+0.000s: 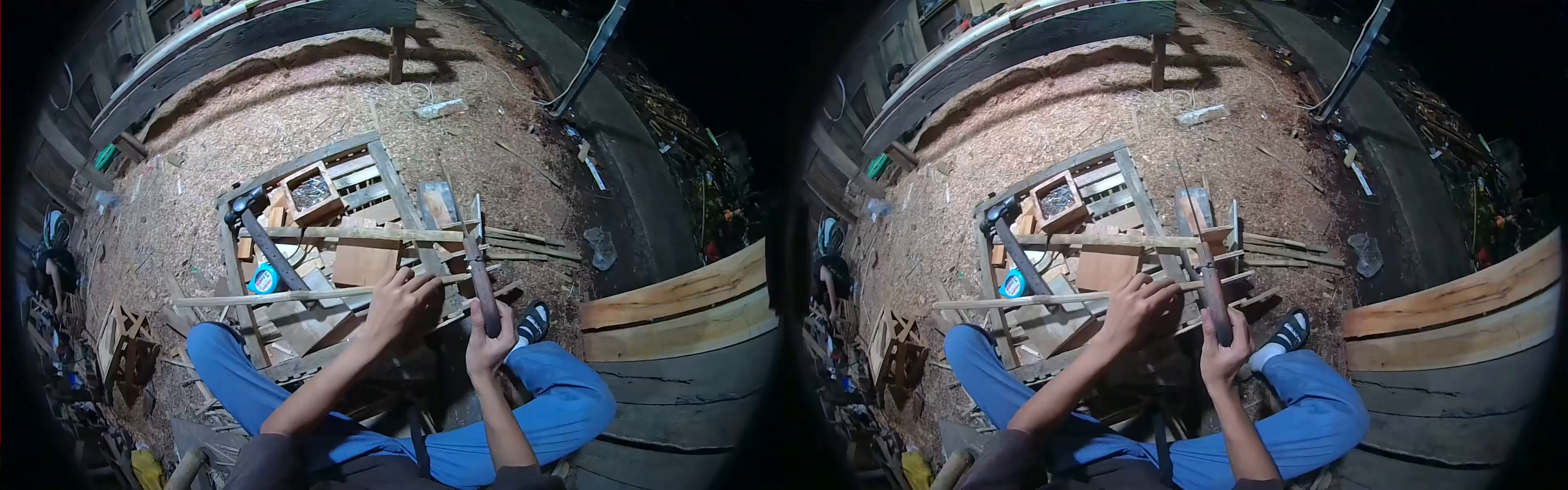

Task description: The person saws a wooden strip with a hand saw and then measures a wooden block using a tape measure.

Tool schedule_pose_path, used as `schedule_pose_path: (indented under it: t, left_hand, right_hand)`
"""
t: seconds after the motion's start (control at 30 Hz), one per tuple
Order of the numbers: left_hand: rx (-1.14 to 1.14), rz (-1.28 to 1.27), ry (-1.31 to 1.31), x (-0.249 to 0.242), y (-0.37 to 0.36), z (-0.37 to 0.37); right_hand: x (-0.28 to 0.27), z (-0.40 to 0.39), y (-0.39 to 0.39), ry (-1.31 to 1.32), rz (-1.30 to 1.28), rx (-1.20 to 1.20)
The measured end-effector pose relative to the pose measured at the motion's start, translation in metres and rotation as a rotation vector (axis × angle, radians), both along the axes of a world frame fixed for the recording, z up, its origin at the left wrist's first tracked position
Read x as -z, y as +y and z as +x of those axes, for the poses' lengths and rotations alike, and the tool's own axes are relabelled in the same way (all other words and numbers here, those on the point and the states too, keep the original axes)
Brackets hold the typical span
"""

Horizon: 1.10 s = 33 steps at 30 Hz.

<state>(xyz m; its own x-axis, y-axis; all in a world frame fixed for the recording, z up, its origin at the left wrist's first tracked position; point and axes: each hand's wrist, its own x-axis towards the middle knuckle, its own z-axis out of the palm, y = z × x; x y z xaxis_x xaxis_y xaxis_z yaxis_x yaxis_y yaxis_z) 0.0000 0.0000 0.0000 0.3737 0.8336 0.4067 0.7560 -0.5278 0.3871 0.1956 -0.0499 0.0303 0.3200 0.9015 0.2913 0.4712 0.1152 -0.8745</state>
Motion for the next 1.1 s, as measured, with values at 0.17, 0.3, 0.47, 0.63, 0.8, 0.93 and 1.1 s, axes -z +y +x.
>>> schedule_pose_path:
  t: [0.17,0.3,0.47,0.63,0.8,0.93,1.1]
  left_hand:
    - [-0.113,-0.082,0.221,-0.044,-0.022,-0.023]
    - [-0.002,0.022,0.153,-0.066,-0.036,-0.085]
    - [-0.201,0.08,0.117,-0.092,-0.054,-0.144]
    - [-0.281,0.056,0.186,-0.079,-0.081,-0.181]
    - [-0.403,0.13,-0.032,-0.083,-0.095,-0.201]
    - [-0.338,0.107,-0.135,-0.062,-0.085,-0.192]
    - [-0.299,0.056,-0.148,-0.069,-0.072,-0.172]
  right_hand:
    - [-0.02,-0.009,0.015,-0.378,0.361,-0.142]
    - [-0.032,-0.035,0.026,-0.444,0.369,-0.246]
    - [-0.036,-0.08,0.038,-0.568,0.429,-0.348]
    - [-0.016,-0.103,0.031,-0.648,0.254,-0.518]
    - [-0.021,-0.104,0.018,-0.833,0.15,-0.623]
    - [-0.026,-0.109,0.025,-0.701,0.151,-0.79]
    - [-0.039,-0.093,0.098,-0.698,0.178,-0.53]
